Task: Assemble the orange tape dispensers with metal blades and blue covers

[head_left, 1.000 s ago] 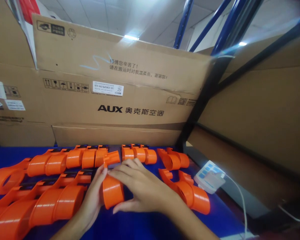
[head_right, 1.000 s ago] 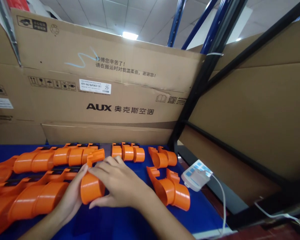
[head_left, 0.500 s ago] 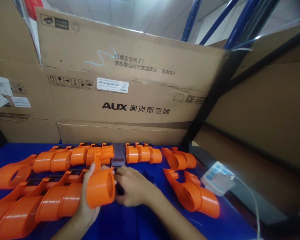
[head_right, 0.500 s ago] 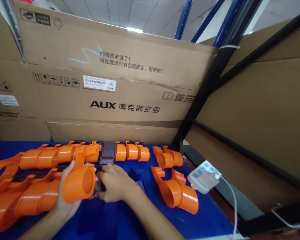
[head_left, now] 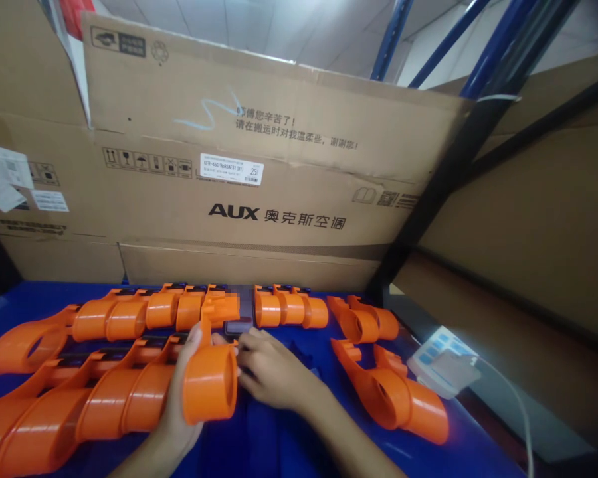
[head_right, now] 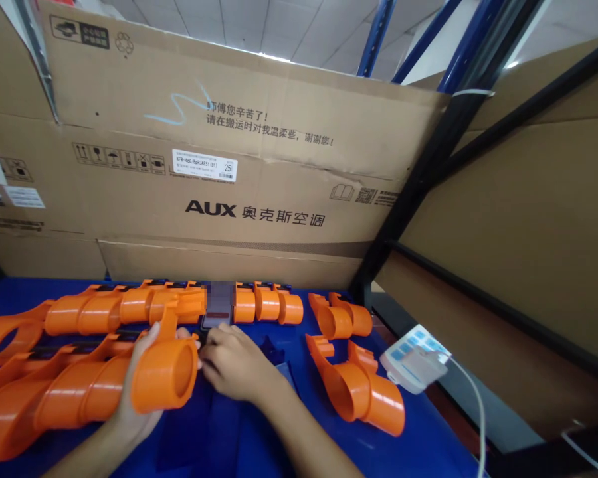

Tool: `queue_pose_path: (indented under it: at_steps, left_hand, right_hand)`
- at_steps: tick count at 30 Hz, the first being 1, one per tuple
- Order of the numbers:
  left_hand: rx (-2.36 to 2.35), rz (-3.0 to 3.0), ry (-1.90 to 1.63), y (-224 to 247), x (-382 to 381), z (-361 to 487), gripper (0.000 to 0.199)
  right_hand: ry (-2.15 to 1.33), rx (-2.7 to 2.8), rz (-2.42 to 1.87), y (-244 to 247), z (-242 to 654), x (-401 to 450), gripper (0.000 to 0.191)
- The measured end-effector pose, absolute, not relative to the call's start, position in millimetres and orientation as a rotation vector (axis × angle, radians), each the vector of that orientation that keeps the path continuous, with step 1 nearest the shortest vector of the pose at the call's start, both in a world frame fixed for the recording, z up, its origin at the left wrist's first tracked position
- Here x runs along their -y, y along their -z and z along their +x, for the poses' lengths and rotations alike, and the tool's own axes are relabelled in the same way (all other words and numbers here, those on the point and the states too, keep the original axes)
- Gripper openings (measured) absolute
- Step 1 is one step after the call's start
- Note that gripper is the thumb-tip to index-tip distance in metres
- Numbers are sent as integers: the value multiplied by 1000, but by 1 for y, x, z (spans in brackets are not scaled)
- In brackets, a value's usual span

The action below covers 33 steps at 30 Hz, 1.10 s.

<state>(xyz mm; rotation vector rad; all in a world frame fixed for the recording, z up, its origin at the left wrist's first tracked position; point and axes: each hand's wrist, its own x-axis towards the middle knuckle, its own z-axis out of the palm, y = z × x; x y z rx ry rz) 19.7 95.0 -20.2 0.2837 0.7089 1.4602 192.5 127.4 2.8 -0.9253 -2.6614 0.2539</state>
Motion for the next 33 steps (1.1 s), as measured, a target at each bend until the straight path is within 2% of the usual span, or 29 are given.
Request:
queue_pose_path:
  at_steps: [3,6,12,16,33]
  left_hand:
    - [-672,338,-1480,25,-95,21,24]
    - [-723,567,-1465,25,-94,23,29]
    - [-918,781,-1395,26,-97,28,53]
    - [-919,807,-1384,31,-97,29,60]
    - [-939,817,-1368,33,-98,30,59]
  right_hand:
    - [-472,2427,-967,-9,201,-130,17]
    - [-776,1929,-1027,-13,212,-137,21]
    - [-891,1542,-1017,-1,223,-150,39]
    - [-951,1431,-999,5,222,-146,39]
    - [-1035,1358,-976,9,225,-143,34]
